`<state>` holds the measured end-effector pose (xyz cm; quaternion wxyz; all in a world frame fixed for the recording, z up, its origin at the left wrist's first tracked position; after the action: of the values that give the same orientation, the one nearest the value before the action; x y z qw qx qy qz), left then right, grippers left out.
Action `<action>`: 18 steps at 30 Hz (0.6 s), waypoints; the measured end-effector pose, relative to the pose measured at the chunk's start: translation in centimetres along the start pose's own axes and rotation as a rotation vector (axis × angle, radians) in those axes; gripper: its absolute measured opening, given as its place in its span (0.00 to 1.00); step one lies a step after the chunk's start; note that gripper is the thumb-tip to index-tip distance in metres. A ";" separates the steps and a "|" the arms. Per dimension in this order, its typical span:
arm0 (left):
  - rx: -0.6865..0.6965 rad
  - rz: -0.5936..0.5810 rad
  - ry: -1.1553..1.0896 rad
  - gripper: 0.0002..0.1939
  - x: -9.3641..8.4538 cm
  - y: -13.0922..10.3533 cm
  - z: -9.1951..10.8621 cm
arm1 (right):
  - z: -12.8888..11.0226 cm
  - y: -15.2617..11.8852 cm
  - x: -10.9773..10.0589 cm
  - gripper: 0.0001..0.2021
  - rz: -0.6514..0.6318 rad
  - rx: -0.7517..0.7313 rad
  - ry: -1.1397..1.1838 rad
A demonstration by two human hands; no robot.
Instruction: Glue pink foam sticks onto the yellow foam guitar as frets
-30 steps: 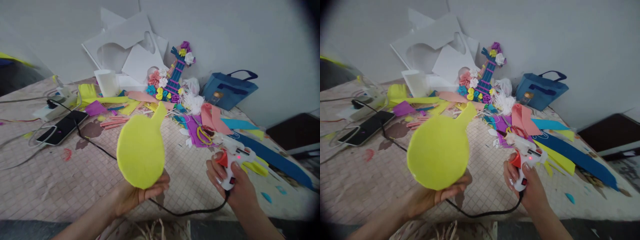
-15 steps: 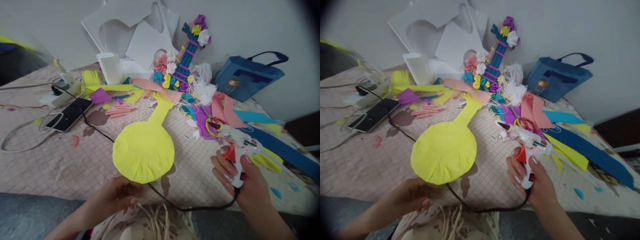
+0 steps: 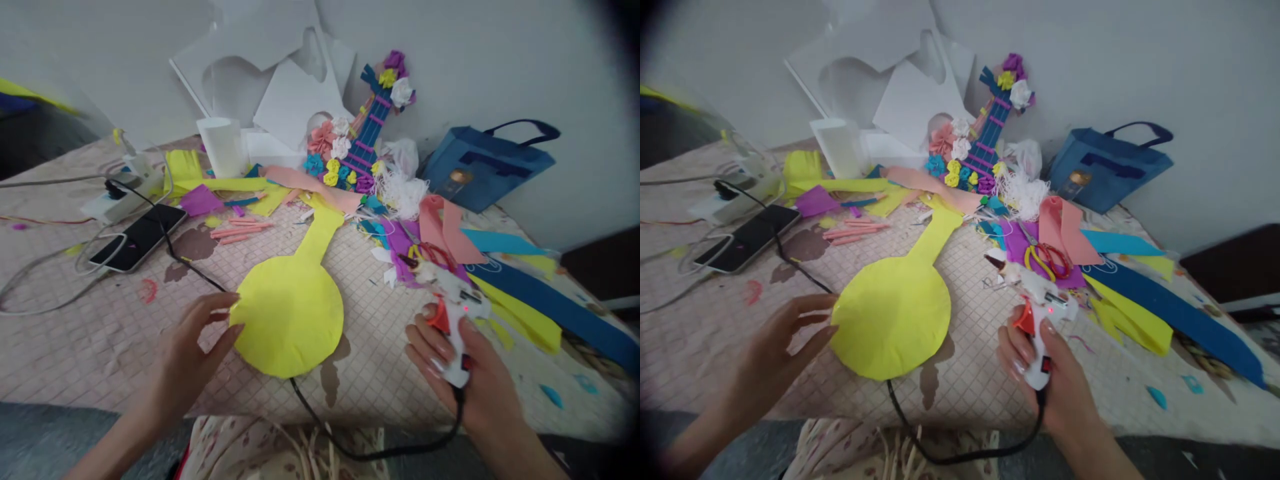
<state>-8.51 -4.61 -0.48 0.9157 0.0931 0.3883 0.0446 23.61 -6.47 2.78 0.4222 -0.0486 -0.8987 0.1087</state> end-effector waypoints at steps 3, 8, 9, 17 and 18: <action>-0.068 -0.048 -0.058 0.20 0.4 2.5 -1.1 | 1.8 0.8 -0.7 0.12 -0.009 -0.042 -0.035; -0.203 -0.158 -0.140 0.28 1.0 5.7 -2.1 | 5.3 2.3 -1.5 0.15 0.020 -0.012 -0.136; -0.216 -0.164 -0.154 0.29 1.1 6.1 -2.1 | 5.9 2.5 -1.4 0.16 0.023 0.002 -0.150; -0.283 -0.273 -0.446 0.22 -1.8 7.3 0.1 | 4.9 1.9 -0.6 0.13 -0.069 0.034 0.056; -0.263 -0.197 -0.413 0.23 -3.1 7.4 1.2 | 4.3 1.5 -0.6 0.13 -0.083 0.027 0.068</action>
<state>-9.88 1.95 3.99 0.9797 -0.0578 0.1913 -0.0143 20.64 -5.75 -0.67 0.4574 -0.0094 -0.8834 0.1013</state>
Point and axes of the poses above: each hand's wrist, its own y-axis towards the middle knuckle, its own x-axis out of the palm, z = x × y, the point moved 4 cm from there along y, towards the middle knuckle, and after that the axes turned 14 degrees about y, right-handed, at the moved point
